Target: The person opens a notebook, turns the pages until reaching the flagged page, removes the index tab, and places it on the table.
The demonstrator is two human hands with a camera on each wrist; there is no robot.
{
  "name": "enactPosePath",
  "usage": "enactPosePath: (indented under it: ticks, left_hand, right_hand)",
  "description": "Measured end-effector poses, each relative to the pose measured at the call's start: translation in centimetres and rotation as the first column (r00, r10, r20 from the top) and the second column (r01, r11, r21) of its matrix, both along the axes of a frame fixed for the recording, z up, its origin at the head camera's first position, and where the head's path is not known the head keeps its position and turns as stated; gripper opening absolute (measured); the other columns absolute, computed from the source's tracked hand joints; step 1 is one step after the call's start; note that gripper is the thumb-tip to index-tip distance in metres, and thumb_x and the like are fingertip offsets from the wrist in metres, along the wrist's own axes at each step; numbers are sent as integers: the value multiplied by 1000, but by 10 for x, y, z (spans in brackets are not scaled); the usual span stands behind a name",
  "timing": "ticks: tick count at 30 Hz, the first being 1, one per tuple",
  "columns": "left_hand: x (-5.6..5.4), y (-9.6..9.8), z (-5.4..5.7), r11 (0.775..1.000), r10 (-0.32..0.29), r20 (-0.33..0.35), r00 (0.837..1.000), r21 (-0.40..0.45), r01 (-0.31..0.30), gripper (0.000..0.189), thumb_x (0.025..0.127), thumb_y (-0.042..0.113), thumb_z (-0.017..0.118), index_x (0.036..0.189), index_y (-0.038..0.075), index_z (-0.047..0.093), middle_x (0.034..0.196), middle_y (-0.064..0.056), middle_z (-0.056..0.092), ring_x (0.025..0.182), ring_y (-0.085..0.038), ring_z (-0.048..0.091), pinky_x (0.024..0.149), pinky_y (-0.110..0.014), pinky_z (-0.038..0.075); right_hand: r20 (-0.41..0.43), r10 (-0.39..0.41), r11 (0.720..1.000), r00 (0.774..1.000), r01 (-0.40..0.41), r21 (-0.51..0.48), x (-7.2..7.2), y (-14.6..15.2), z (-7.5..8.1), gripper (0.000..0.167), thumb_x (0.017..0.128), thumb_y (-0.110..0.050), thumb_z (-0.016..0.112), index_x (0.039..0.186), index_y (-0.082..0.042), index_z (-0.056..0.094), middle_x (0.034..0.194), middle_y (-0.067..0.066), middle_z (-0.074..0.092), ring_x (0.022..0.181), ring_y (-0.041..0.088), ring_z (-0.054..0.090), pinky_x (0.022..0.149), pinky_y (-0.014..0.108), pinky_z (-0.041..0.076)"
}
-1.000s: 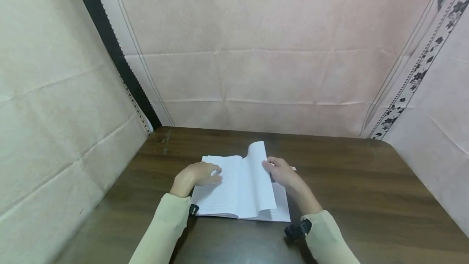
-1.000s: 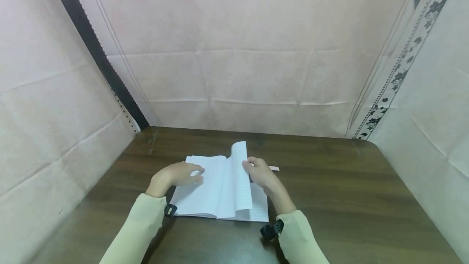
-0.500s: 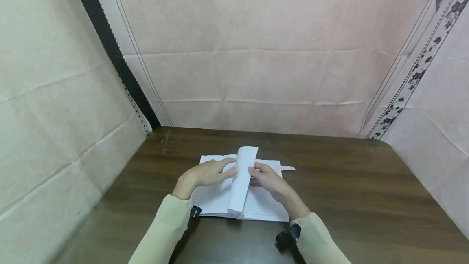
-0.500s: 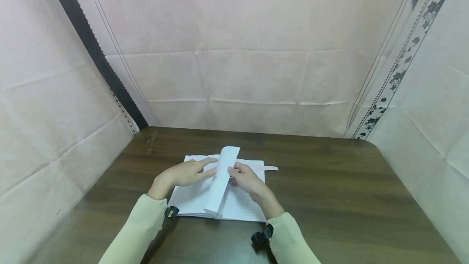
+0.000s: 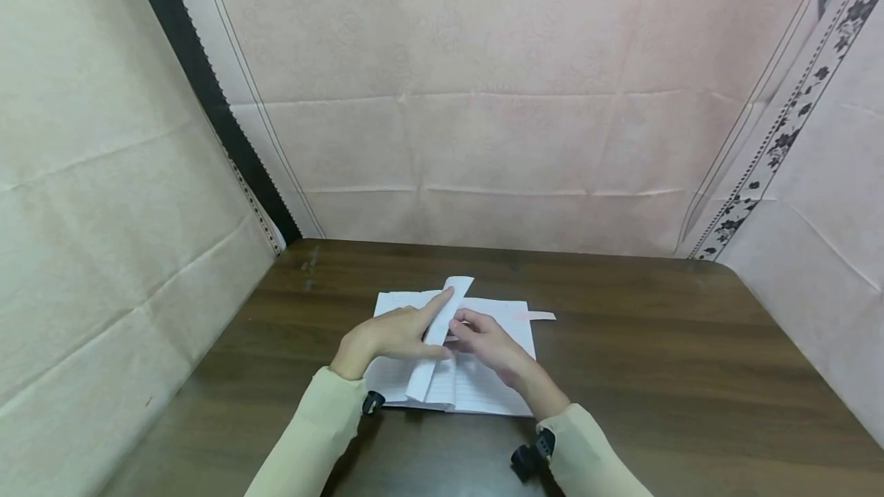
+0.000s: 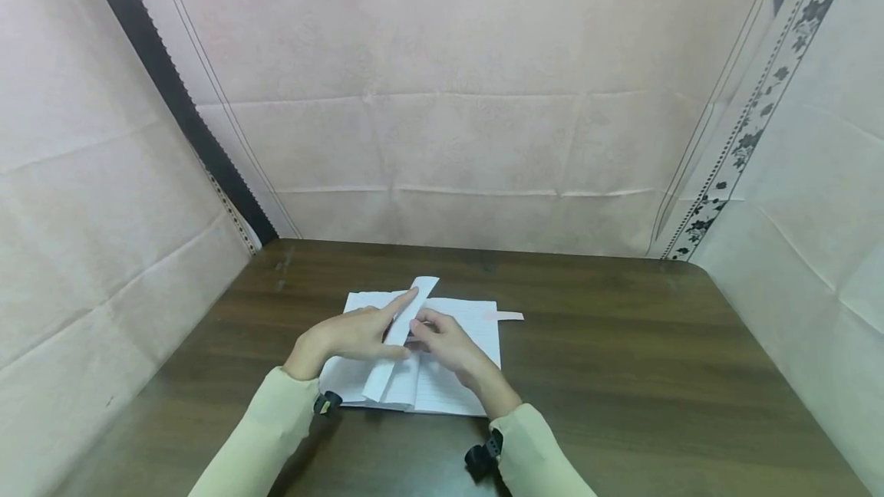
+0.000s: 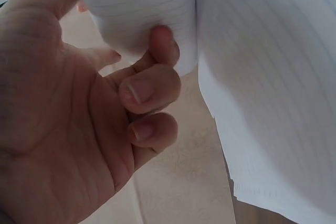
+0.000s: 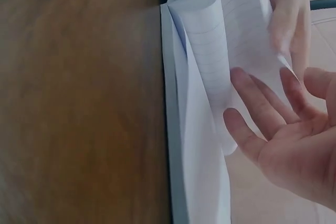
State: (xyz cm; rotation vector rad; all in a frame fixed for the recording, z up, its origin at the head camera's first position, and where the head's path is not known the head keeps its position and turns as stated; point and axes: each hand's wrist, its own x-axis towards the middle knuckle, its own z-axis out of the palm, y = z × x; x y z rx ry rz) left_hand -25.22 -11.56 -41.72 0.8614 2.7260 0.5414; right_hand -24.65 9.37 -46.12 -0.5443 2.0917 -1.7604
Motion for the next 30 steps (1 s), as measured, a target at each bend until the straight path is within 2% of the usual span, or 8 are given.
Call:
enactPosePath:
  ticks: [3, 5, 12, 16, 20, 23, 27, 30]
  left_hand:
    - [0, -1, 2, 999, 38, -17, 999, -25, -39, 95, 92, 41, 69, 162, 21, 9, 80, -2, 60, 75, -16, 55, 76, -38, 48]
    - [-1, -3, 4, 997, 64, -22, 998, -41, -64, 95, 91, 32, 69, 163, 21, 7, 70, 0, 53, 65, -16, 51, 67, -35, 45]
    - [-3, -6, 1, 985, 143, -8, 990, -101, -143, 101, 86, 24, 68, 162, 22, 1, 79, -5, 59, 71, -19, 55, 72, -38, 45]
    - [-3, -7, -2, 976, 182, 19, 983, -124, -178, 101, 88, 25, 68, 162, 25, -1, 81, -6, 59, 73, -20, 55, 75, -39, 45]
    - [-2, -7, -3, 967, 219, 43, 975, -142, -211, 102, 90, 19, 68, 162, 29, -3, 72, -6, 55, 63, -21, 52, 68, -39, 45]
    - [-1, -8, -4, 959, 245, 62, 968, -162, -232, 104, 90, 12, 69, 161, 33, -4, 68, -6, 53, 58, -21, 48, 63, -37, 43]
    - [0, -7, -6, 947, 278, 111, 954, -198, -252, 108, 89, 7, 72, 161, 37, -4, 68, -6, 52, 57, -20, 47, 59, -34, 42]
    - [0, -6, -7, 935, 309, 145, 940, -225, -273, 109, 89, 6, 72, 160, 40, -3, 69, -5, 50, 57, -19, 44, 56, -32, 40]
  right_hand:
    - [-19, 48, 999, 999, -48, 0, -1, 2, 2, 36, 107, -26, 48, 132, -2, 58, 129, 17, 63, 120, 32, 62, 108, 53, 39]
    - [-34, 54, 998, 998, -53, 25, 0, 4, 4, 37, 107, -26, 48, 134, -2, 58, 130, 18, 64, 117, 32, 64, 109, 55, 38]
    - [-62, 27, 994, 998, -20, 103, -1, 6, 2, 31, 106, -19, 52, 129, -2, 62, 123, 16, 68, 105, 30, 70, 107, 58, 39]
    - [-89, 69, 989, 994, -56, 140, 0, 7, 1, 28, 105, -17, 53, 127, -3, 64, 120, 14, 69, 100, 28, 70, 104, 55, 43]
    - [-129, 114, 976, 985, -87, 199, 0, 10, 1, 29, 104, -20, 55, 126, -6, 66, 118, 10, 68, 97, 25, 69, 99, 48, 48]
    - [-184, 91, 966, 979, -42, 254, -3, 14, 1, 27, 103, -21, 57, 124, -8, 68, 113, 9, 70, 91, 24, 68, 89, 41, 51]
    - [-232, 4, 947, 973, 71, 312, -9, 25, 1, 22, 102, -17, 59, 119, -10, 70, 104, 7, 70, 82, 23, 66, 75, 34, 51]
    - [-240, -67, 933, 969, 145, 329, -14, 34, 1, 21, 101, -16, 61, 118, -12, 71, 103, 5, 69, 80, 21, 64, 72, 33, 50]
